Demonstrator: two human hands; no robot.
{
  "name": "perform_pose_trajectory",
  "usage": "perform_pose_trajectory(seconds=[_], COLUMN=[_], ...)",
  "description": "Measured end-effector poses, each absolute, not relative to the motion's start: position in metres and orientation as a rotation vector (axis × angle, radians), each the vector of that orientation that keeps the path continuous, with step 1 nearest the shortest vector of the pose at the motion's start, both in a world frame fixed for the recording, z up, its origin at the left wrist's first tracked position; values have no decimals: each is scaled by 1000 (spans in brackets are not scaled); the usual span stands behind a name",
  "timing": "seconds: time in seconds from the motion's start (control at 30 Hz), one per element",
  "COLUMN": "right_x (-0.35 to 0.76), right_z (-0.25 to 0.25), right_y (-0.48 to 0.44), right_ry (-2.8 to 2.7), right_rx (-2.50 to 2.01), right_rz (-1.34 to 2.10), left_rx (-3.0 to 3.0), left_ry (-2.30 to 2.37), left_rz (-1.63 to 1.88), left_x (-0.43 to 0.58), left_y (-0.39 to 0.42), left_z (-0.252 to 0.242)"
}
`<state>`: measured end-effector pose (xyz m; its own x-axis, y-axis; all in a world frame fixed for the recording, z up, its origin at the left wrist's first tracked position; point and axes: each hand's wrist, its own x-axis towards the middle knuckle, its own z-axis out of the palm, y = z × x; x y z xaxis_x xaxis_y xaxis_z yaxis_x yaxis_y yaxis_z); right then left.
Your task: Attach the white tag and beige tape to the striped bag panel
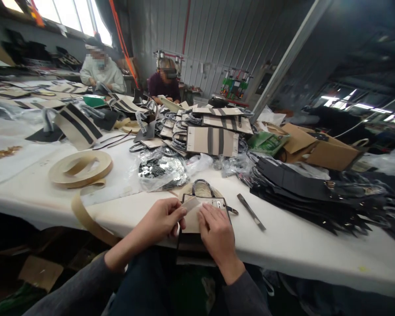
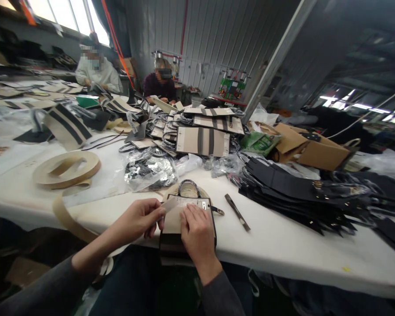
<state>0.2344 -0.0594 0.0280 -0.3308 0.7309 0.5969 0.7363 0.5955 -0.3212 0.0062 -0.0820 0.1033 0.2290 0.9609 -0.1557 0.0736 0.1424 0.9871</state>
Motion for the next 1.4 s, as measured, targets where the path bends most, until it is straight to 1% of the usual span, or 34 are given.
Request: perform_pose_trajectory(seconds=[0.1,0.27,0.33,0.53,0.77,0.87,1.13,1.27,1.4], right_x=[243,248,245,241,247,246,246,240,228], right_z=[46,78,85,93,103,107,109,103,99], right_y=[-60,-62,-62,-66,-67,-67,-66,-63,-48], right_ry=[-1942,-1754,-1723,-1784,-2003,-2026,-2020,-1982,-2027], right_rx=[-1157,-1206,-1204,-1148,-1009,-1007,-1062,-1130,-1177], right_rz=[169,701,806,792,848,823,799,785,675], left_rx=[1255,1257,1273,1301,1230,1255,1256,1260,1266], left_ry=[1207,1232,1220,1273,930,887,942,1114,1269], left_rz=[883,875,861,840,864,880,859,873,995], left_x=[10,18,23,27,22,26,33,37,49], left_y=[-85,-87,-87,-93,-104,-103,-105,-110,-109], left_z=[92,89,88,81,79,77,76,74,64])
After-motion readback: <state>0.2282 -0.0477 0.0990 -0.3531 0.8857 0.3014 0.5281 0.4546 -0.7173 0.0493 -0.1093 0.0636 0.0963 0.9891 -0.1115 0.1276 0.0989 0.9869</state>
